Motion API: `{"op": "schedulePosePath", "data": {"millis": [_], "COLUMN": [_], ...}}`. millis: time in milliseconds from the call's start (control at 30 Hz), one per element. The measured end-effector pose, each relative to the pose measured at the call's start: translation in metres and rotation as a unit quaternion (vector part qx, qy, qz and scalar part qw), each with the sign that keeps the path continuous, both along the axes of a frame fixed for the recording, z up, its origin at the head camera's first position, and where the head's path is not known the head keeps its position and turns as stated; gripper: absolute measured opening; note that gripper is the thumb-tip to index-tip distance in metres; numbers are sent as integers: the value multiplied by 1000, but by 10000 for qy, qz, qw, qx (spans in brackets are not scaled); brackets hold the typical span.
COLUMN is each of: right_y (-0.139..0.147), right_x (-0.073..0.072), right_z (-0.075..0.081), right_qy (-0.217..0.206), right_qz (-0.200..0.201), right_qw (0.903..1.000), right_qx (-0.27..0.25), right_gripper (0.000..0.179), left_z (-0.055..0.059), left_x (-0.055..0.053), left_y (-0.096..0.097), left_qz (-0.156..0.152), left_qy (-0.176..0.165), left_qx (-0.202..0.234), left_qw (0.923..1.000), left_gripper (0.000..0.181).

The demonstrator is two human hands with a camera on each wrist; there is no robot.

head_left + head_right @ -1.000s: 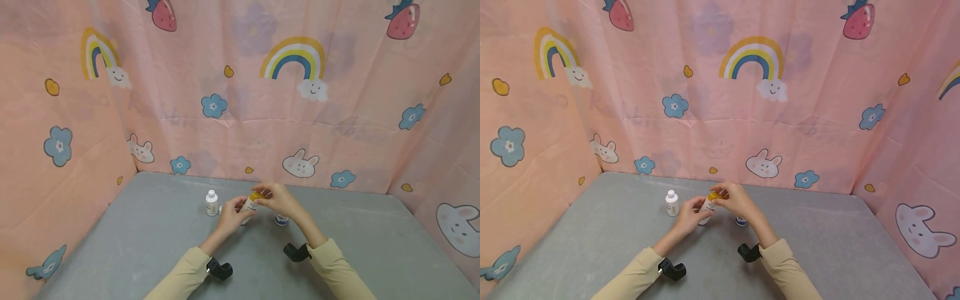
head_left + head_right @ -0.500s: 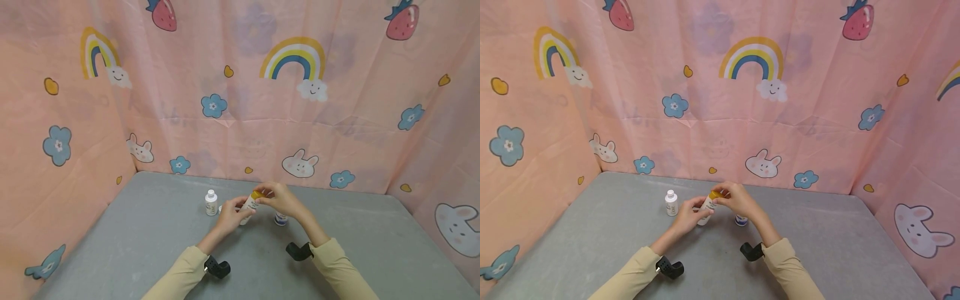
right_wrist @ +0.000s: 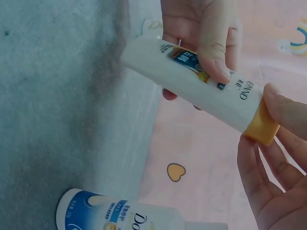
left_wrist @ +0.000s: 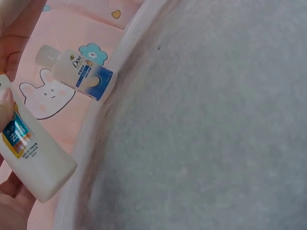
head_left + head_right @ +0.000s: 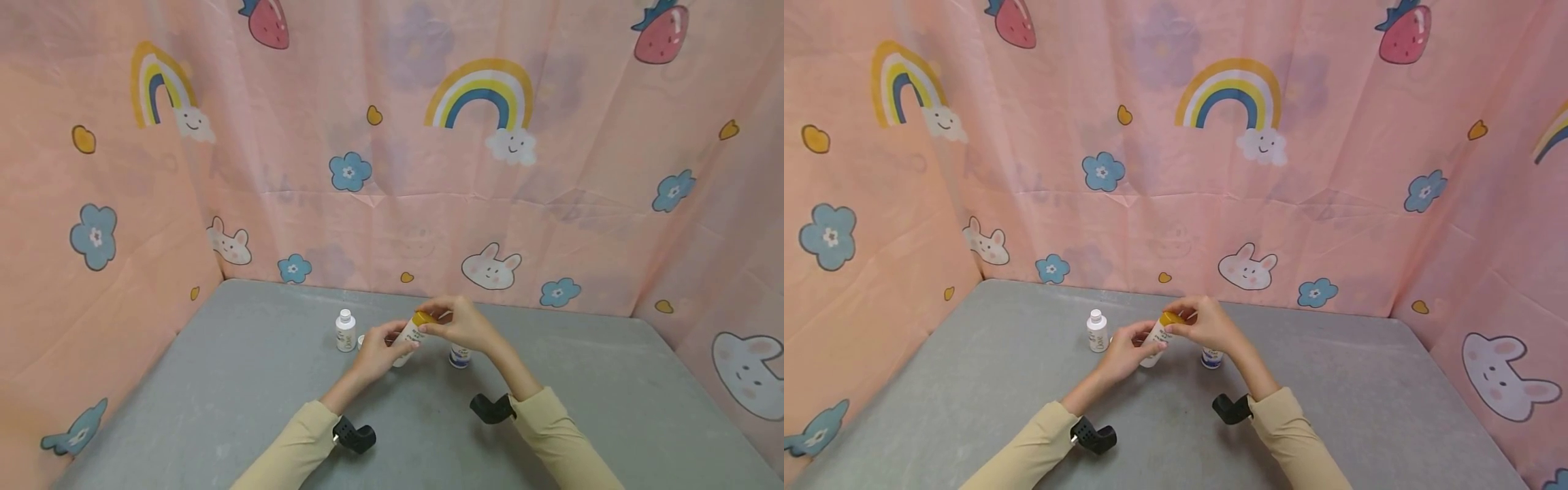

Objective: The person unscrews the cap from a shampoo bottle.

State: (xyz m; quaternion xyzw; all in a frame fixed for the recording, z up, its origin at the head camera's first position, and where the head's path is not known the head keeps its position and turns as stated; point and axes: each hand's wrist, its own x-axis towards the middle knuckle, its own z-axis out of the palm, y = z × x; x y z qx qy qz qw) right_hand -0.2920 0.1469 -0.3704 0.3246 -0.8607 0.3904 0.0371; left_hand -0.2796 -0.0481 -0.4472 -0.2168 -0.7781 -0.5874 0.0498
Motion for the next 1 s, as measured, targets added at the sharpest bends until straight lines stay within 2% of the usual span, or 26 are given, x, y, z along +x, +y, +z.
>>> {"op": "schedulePosePath", "data": {"millis": [167, 300, 333, 533, 600, 700, 867, 1000], "right_y": [1, 1, 1, 2, 3, 5, 9, 12], "right_x": [1, 0, -1, -3, -3, -4, -7, -9], "right_z": [3, -1, -3, -9, -9, -10, -11, -11], "right_qy": [-70, -32, 2, 356, 523, 769, 949, 1034], "right_qz": [-13, -67, -67, 74, 155, 344, 579, 629], "right_qw": [9999, 9999, 9999, 9993, 9985, 9964, 9937, 9926], "right_qx": [138, 139, 116, -24, -26, -84, -134, 33], "right_gripper": [28, 28, 28, 29, 28, 28, 29, 29], "left_z": [-1, -3, 0, 0, -4, -3, 0, 2], "left_x": [0, 0, 3, 2, -2, -3, -5, -5], "left_y": [-2, -2, -2, -1, -2, -2, -3, -3], "left_qz": [-163, -331, -373, -539, -623, -748, -885, -966], "left_qy": [-129, -259, -289, -374, -424, -536, -553, -565], "left_qx": [-103, -65, -47, -40, -46, -89, -168, -247], "left_qw": [9997, 9991, 9989, 9978, 9971, 9957, 9944, 9934], "left_gripper": [36, 38, 38, 40, 41, 41, 41, 41]}}
